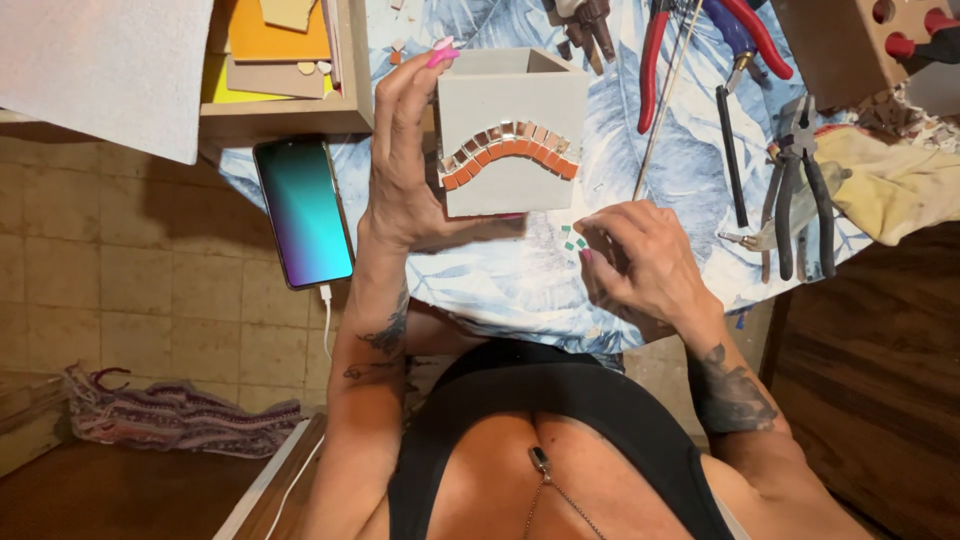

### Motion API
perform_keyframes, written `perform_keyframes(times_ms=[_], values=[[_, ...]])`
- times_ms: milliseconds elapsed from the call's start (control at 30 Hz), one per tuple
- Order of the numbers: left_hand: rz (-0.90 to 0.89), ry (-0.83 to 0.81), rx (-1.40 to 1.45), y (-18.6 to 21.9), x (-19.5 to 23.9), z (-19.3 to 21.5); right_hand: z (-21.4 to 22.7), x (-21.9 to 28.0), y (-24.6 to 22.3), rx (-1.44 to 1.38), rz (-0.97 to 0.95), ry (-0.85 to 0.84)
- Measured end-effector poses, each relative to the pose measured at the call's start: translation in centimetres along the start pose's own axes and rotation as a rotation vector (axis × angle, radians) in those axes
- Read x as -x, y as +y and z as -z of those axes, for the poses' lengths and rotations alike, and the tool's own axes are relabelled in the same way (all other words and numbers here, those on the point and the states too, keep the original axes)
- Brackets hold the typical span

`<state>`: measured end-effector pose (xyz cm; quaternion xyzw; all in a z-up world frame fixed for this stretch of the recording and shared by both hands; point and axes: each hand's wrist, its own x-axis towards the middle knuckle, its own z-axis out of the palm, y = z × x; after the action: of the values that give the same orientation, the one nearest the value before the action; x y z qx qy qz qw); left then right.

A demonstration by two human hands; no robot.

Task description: Decorating a small white box by gluing small mosaic tiles in a curved pattern

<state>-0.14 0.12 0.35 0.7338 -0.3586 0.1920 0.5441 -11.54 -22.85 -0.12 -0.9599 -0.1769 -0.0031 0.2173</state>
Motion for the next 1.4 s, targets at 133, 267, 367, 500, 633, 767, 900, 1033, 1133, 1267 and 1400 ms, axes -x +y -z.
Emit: perform_keyframes(times_ms=[133, 267, 367, 500, 633, 767, 900, 1033, 1133, 1267, 1400], values=[[0.022, 0.0, 0.028, 0.2, -0.1, 0.1, -0.5, -0.2, -0.1, 0.021, 0.062, 0.086], [-0.018, 0.001, 0.029, -0.3, 0.1, 0.0, 0.0, -1.6, -0.7, -0.021, 0.21, 0.096], [0.004, 0.0, 0.007, -0.3, 0.2, -0.1, -0.1, -1.9, -0.7, 0.072, 0.217, 0.039], [-0.036, 0.011, -0.018, -0.5, 0.1, 0.0, 0.3, -2.6, -0.3, 0.072, 0.249, 0.003], [0.007, -0.006, -0.011, -0.2, 0.1, 0.1, 0.5, -2.6, -1.1, 0.03, 0.208, 0.012], [-0.011, 0.001, -0.043, -0.4, 0.2, 0.0, 1.1, -2.7, -2.0, 0.011, 0.277, 0.067], [0.012, -0.004, -0.005, 0.0, 0.1, 0.1, 0.9, -2.5, -1.7, -0.032, 0.328, 0.068], [-0.044, 0.001, -0.007, -0.9, 0.3, -0.1, -0.1, -2.6, 0.8, -0.245, 0.35, 0.232], [-0.023, 0.004, -0.008, -0.1, -0.2, 0.2, 1.7, -3.1, -0.5, -0.442, 0.128, 0.423], [-0.007, -0.012, -0.007, 0.0, -0.2, 0.2, 2.8, -4.7, -3.6, -0.737, -0.038, 0.55], [-0.036, 0.048, 0.026, -0.4, -0.4, -0.2, 1.8, -6.1, -4.0, -0.958, -0.077, 0.584]])
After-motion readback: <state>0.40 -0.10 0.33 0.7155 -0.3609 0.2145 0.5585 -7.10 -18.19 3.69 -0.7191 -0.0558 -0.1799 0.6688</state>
